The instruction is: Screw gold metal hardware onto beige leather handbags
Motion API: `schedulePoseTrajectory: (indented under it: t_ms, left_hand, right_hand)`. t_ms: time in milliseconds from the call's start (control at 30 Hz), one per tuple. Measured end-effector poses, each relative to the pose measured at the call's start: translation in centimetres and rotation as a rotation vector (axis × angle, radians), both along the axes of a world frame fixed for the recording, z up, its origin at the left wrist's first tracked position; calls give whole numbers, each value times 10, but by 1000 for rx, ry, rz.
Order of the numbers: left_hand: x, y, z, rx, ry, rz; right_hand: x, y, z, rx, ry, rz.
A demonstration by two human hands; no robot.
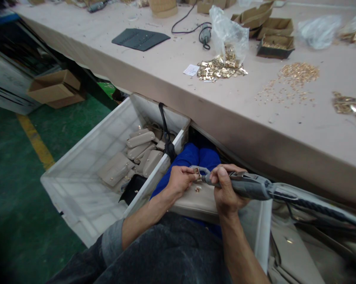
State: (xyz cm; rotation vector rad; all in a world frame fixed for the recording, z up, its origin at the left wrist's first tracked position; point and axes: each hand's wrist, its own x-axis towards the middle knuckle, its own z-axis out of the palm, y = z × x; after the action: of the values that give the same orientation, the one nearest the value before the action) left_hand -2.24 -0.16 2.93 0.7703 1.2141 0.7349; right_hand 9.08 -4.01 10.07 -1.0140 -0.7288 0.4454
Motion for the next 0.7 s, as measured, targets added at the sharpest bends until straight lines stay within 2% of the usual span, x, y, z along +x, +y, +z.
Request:
schedulePoseTrajectory:
  t_ms: [467, 700]
  left_hand:
    - [1, 1, -2, -1, 50, 10]
    - [2, 2, -2, 100, 164, -46]
  right_hand:
    - [-2, -2, -6, -58, -77, -3]
    - [0, -8, -14, -127, -184, 71]
